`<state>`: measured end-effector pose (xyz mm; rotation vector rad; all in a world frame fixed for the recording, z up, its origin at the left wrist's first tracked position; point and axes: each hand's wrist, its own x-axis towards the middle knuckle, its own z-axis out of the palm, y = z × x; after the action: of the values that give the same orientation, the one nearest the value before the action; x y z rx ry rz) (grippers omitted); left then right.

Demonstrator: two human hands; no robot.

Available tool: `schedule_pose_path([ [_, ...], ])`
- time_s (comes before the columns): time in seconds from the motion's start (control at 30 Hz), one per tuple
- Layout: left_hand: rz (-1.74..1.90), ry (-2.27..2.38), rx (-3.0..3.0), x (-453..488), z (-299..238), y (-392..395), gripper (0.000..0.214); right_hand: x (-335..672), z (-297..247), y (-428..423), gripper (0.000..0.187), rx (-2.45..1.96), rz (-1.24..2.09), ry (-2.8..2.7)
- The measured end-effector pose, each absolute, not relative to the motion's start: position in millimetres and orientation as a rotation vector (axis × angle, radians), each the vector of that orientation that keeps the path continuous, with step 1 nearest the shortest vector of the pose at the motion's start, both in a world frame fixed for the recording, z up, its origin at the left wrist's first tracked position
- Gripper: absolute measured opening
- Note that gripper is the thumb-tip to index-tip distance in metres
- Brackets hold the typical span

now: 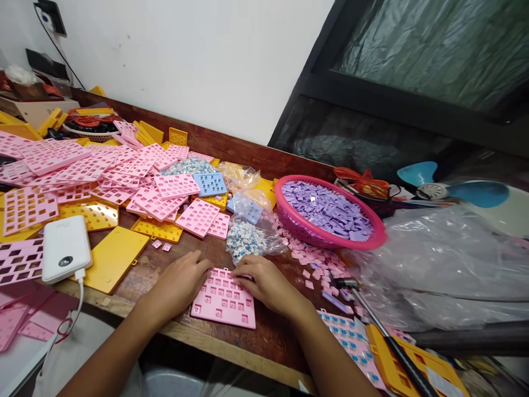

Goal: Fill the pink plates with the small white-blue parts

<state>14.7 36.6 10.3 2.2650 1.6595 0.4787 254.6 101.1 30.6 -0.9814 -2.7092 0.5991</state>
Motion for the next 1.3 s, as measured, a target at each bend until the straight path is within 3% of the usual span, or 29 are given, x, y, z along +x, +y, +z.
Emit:
schedule_pose_path([
  [0.23, 0.423, 1.770, 2.165, 15.0, 9.5, 44.6, 0.009, 253.4, 24.3, 104.1, 0.010, -0.984, 0.683, -2.622],
  [0.83, 0.352, 1.900, 2.226, 21.8, 10.7, 44.6, 0.010, 245.3, 14.6, 108.0, 0.004, -1.119, 0.931, -2.348],
  [0.93, 0.402, 1.869, 2.187, 19.2, 13.6, 43.4, 0.011, 253.4, 17.9, 117.5, 0.016, -1.132, 0.870, -2.203],
  [1.1, 0.505, 1.697, 2.134, 12.3, 16.2, 42.1, 0.019, 284.9, 7.8, 150.8, 0.040, -1.488, 0.155, -1.739],
  [1.2, 0.562, 1.565, 2.122, 8.2, 15.2, 42.4, 0.022, 295.6, -8.0, 164.6, 0.061, -1.574, 0.268, -1.745],
  [1.3, 0.577, 1.581, 2.098, 7.7, 13.3, 42.6, 0.021, 294.2, -20.1, 168.5, 0.060, -1.526, 0.483, -1.781],
])
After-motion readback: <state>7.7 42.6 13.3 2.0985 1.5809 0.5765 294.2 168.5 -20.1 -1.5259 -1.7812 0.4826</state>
